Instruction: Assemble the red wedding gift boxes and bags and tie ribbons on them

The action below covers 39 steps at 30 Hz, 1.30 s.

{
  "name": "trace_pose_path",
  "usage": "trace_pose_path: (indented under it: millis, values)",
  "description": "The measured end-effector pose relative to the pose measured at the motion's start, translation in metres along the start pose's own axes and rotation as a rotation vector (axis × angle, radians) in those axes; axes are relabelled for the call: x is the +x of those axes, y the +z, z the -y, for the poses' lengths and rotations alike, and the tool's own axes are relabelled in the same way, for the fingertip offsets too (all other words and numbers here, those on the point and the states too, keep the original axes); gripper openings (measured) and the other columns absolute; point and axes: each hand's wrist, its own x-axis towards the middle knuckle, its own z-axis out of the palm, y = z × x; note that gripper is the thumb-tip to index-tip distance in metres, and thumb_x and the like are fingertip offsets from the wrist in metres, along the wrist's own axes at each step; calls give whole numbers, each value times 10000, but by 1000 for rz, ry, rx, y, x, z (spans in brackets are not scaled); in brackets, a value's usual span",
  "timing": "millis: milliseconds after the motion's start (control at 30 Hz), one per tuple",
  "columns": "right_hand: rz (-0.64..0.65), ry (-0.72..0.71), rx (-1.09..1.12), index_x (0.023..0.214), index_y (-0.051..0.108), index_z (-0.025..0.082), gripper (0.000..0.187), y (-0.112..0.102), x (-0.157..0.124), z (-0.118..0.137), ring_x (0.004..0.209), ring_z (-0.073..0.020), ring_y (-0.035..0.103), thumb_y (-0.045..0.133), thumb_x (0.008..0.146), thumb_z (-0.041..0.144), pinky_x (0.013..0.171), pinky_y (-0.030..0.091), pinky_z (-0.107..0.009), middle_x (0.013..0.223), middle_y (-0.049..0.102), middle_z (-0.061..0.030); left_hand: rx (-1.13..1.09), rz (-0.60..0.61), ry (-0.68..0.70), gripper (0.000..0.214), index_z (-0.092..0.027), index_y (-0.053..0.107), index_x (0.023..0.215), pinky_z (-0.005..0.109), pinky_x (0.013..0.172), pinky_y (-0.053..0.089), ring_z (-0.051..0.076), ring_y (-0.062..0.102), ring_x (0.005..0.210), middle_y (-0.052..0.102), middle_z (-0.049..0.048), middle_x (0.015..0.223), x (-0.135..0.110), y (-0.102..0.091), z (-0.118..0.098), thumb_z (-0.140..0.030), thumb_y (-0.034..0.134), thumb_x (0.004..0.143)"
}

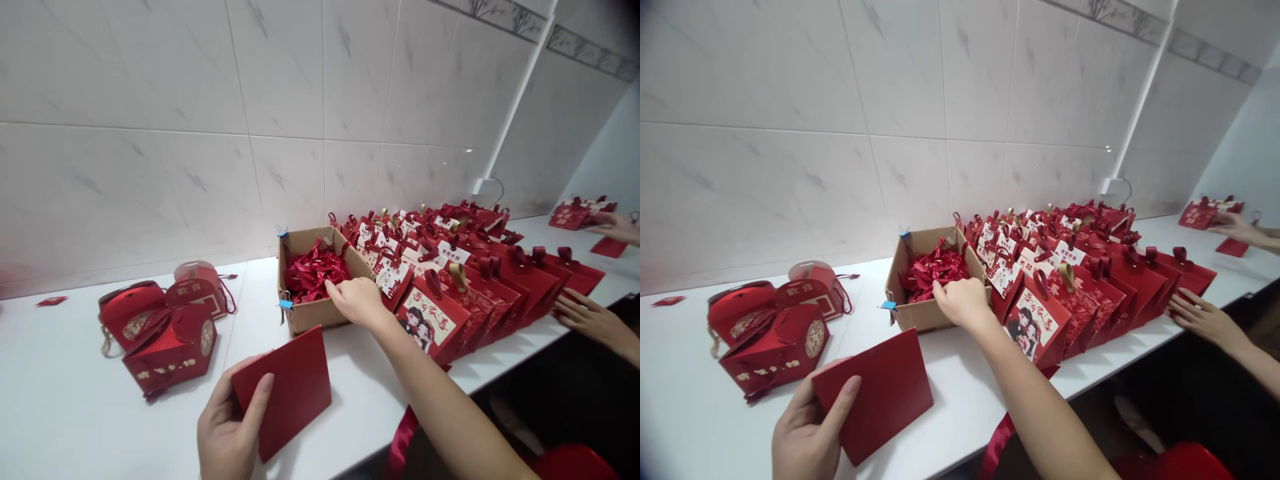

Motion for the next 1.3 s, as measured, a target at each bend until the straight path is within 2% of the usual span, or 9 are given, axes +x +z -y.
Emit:
trace_pose_path:
  millis: [100,233,333,567,767,933,1100,1200,1300]
  values:
    - [-4,-32,-1,746,779,190,537,1,-9,1,774,-248,698,329,983,363,781,395,-340,761,753,-101,-49,32,-27,430,-188,669,971,304,624,613,241,693,796,737,65,933,0,-2,3,-452,793,654]
    - [-5,-61,25,741,763,198,467,4,-25,1,797,-212,676,359,963,274,861,344,-342,800,757,-74,-76,96,80,339,-189,686,927,338,765,598,288,661,1023,666,107,1211,-4,1,-1,-424,771,697]
    - [-4,-72,50,732,745,197,434,7,-40,1,816,-194,658,373,951,241,833,320,-335,842,759,-57,-55,158,116,313,-185,687,927,365,862,569,300,642,1085,636,127,1276,-9,6,-5,-415,751,725]
    - [15,-101,104,757,686,207,351,12,-62,-2,855,-177,643,398,955,236,801,303,-327,857,747,-13,-28,410,18,261,-211,669,949,334,702,606,310,655,1076,592,132,1353,-11,6,-7,-412,695,785]
    - [68,-99,152,909,710,230,310,15,-65,-3,900,-205,662,403,951,222,812,363,-324,904,748,-41,123,391,223,292,-204,634,1039,348,838,555,298,607,1156,612,147,1315,-19,13,-7,-427,602,852]
    - [163,-41,390,1243,583,238,338,12,-64,-17,874,-201,690,424,945,246,706,453,-272,1009,734,-73,167,502,273,302,-218,554,1162,344,854,534,259,627,1091,604,143,1298,-25,25,-3,-390,500,920]
    - [243,-109,655,1099,609,207,238,7,-61,-33,902,-173,688,441,930,206,756,511,-275,981,723,-50,143,426,264,274,-216,560,1046,327,756,528,229,669,855,695,84,1002,-25,35,-3,-440,474,914]
    - [262,-59,610,977,656,195,189,1,-46,-33,809,-166,701,480,911,176,714,534,-272,875,732,-32,105,408,203,266,-221,545,990,306,680,523,207,659,736,691,45,865,-27,39,-8,-464,488,902]
    - [197,40,495,908,683,159,235,-8,-6,-27,726,-171,692,451,938,177,695,542,-292,771,711,-60,72,404,184,271,-217,548,975,309,684,524,213,668,754,699,49,881,-27,41,-10,-471,492,901]
